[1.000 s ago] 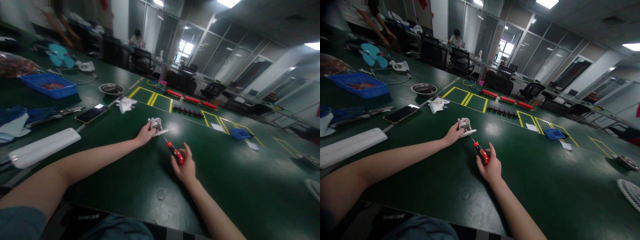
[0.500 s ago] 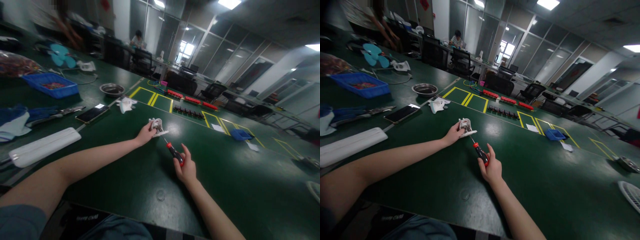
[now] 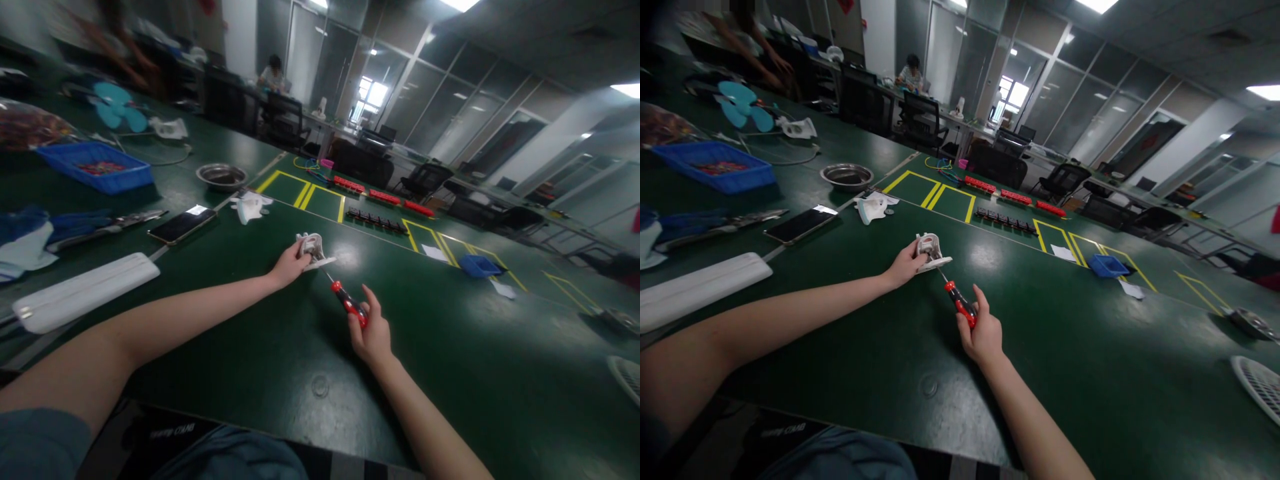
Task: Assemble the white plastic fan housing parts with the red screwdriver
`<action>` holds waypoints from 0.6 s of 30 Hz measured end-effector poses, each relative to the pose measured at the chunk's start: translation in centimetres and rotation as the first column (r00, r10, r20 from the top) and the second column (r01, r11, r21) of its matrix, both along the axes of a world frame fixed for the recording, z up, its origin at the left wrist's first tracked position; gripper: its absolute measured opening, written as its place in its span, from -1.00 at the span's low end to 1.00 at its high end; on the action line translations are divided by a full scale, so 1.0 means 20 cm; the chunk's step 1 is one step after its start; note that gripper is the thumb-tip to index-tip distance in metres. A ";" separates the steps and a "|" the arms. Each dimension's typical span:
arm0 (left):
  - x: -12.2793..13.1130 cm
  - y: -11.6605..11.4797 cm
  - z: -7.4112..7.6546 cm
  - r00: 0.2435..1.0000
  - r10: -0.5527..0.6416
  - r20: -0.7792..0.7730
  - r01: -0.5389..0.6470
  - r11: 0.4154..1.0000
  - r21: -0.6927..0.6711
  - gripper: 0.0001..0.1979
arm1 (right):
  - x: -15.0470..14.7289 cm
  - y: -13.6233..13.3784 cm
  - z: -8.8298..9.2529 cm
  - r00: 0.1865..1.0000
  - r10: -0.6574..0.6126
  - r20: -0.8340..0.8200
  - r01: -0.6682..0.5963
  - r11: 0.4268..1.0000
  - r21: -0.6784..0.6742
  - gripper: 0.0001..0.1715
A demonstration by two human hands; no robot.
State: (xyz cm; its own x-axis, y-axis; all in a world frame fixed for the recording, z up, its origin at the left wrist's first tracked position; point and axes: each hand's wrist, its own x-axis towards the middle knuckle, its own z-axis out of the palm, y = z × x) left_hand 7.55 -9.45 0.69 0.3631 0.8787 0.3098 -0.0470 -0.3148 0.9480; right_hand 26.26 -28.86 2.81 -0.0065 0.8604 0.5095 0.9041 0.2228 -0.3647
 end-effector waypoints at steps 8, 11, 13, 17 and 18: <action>-0.02 -0.02 0.03 0.999 -0.023 -0.027 0.023 1.000 0.011 -0.58 | 0.00 0.00 0.01 0.991 -0.030 0.128 0.026 0.999 0.031 -0.40; -0.02 -0.02 0.04 1.000 -0.018 -0.020 0.018 1.000 0.025 -0.60 | 0.00 -0.01 0.02 0.983 -0.039 0.177 0.035 0.999 0.026 -0.42; -0.02 -0.02 0.04 1.000 -0.019 -0.017 0.020 1.000 0.024 -0.60 | -0.01 -0.01 0.03 0.979 -0.044 0.198 0.040 0.999 0.025 -0.43; -0.01 -0.03 0.04 1.000 -0.009 -0.024 0.009 1.000 -0.006 -0.60 | -0.01 -0.01 0.03 0.973 -0.056 0.222 0.053 0.998 0.018 -0.45; -0.01 -0.03 0.04 1.000 -0.007 -0.027 0.006 1.000 -0.014 -0.60 | -0.01 -0.01 0.03 0.972 -0.054 0.228 0.051 0.999 0.019 -0.45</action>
State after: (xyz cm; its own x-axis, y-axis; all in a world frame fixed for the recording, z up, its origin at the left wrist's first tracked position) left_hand 7.26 -10.07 1.51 0.3769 0.8803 0.2881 -0.0234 -0.3018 0.9531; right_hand 26.08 -29.11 3.50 -0.0786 0.8561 0.5108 0.9737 0.1759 -0.1450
